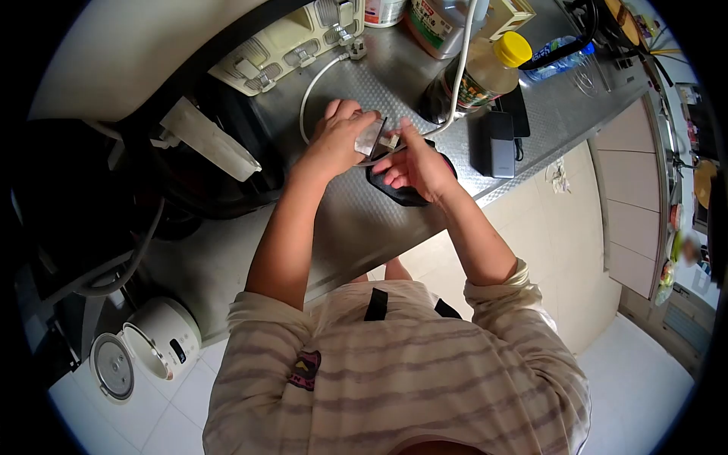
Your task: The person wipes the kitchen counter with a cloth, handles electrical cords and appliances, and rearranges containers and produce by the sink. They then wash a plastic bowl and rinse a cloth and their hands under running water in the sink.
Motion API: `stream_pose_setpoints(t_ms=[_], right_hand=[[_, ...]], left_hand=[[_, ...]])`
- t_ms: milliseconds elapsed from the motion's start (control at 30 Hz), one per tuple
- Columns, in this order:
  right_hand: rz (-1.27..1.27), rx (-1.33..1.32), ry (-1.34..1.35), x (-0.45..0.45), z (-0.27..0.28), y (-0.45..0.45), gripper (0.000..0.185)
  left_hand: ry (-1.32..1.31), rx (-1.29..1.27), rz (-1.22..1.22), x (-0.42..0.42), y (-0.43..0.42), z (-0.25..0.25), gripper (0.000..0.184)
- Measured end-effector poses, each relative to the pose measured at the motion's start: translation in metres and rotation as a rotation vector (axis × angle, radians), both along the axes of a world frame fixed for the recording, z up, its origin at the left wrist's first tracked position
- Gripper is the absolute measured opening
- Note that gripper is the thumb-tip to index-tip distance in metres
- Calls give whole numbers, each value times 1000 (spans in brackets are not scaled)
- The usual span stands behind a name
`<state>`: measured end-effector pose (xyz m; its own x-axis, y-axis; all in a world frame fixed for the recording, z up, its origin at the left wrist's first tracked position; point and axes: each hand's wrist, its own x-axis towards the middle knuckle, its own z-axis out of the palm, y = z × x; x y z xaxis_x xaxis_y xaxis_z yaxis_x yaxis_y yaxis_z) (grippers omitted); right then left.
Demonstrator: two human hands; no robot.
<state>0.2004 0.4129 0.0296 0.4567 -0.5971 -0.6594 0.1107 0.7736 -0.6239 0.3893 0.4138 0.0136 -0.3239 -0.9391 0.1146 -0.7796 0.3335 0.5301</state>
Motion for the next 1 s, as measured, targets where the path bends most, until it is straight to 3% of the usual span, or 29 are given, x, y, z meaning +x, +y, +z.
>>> stream_pose_setpoints(t_ms=[33, 133, 233, 267, 367, 533, 700, 833, 933, 967, 1000], right_hand=[[1, -1, -1, 2, -1, 0, 63], [-129, 349, -133, 3, -17, -11, 31], [-130, 500, -334, -1, -13, -8, 27], [-241, 487, -197, 2, -8, -2, 24], [-325, 556, -255, 6, -12, 8, 23], [-231, 624, -183, 1, 3, 27, 20], [-213, 728, -274, -6, -6, 59, 17], [-103, 543, -109, -2, -3, 85, 21], [239, -10, 113, -9, 8, 88, 40], [255, -11, 109, -6, 8, 93, 40], [221, -555, 135, -3, 7, 99, 39]], left_hand=[[3, -27, -7, 1, -1, 0, 62], [19, -14, -15, 2, 1, 1, 62], [56, 42, -58, -3, 4, 4, 66], [57, 40, -67, -4, 6, 4, 66], [-14, -6, -90, -10, 11, 6, 64], [-255, -32, -4, -22, 44, 43, 63], [-281, 28, 37, -30, 86, 52, 56], [-250, 115, 116, -23, 119, 43, 57], [-144, 119, 213, -8, 138, 46, 61], [-148, 120, 230, -4, 143, 49, 61], [-112, 128, 240, -1, 146, 55, 62]])
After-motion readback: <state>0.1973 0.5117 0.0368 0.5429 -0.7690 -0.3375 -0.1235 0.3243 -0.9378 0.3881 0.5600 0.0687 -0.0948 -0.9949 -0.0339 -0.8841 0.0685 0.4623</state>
